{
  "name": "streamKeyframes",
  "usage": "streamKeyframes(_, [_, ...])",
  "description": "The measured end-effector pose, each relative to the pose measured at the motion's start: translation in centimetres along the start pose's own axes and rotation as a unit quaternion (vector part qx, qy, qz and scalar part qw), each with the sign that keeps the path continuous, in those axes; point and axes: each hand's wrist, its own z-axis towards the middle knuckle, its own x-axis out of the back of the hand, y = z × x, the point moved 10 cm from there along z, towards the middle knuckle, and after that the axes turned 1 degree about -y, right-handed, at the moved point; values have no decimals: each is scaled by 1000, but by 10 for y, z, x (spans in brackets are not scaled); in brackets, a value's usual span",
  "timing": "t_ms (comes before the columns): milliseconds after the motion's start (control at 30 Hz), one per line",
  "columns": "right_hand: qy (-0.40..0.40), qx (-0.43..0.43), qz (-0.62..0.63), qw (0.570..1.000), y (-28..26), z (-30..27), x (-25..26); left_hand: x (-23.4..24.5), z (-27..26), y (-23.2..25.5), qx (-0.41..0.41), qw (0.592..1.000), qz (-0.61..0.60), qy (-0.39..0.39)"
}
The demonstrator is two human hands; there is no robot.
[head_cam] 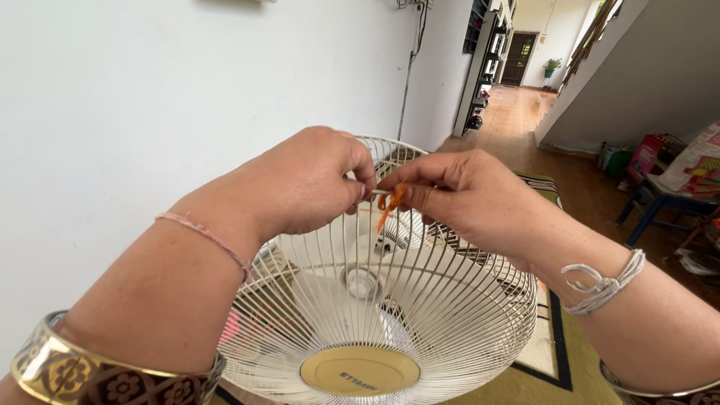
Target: The person secures a white metal fan cage using orange zip ties. They thread the ties through the cage bars, pull them tight, and trim the excess ends. The person rotates the fan to access different points around the cage and continues fastening until the cage is held in place.
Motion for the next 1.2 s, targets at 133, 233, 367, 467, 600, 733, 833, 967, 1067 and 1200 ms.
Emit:
streamKeyframes(133, [42,-33,-27,998,-12,-11,-6,-1,-4,-5,-40,998,-18,34])
streamKeyframes(233, [74,-57,-30,995,-17,-15,-8,-9,-5,-10,-60,997,-34,44])
streamKeyframes(367, [178,-94,78,976,-2,-24,15,-16,-5,-10,-74,993,-79,46])
streamKeyframes(467, [251,-53,153,954,11,-35,51,-16,-6,-15,-40,994,-94,40])
streamKeyframes(600, [336,-102,137,926,75,-73,94,-16,-4,-12,-29,994,-105,31])
streamKeyframes(733, [406,-177,115,889,165,-129,107,-24,-1,0,-76,995,-53,24])
streamKeyframes(833, [386,-319,114,858,244,-176,78,-27,-2,-1,-90,990,-98,45])
streamKeyframes(967, [296,-449,161,827,318,-208,14,-35,7,-12,-44,995,-79,51])
streamKeyframes(1067, [253,-491,197,810,332,-219,-17,-36,10,-12,-40,997,-33,56])
streamKeyframes(1200, [234,-514,83,821,311,-213,2,-26,8,1,-82,989,72,102])
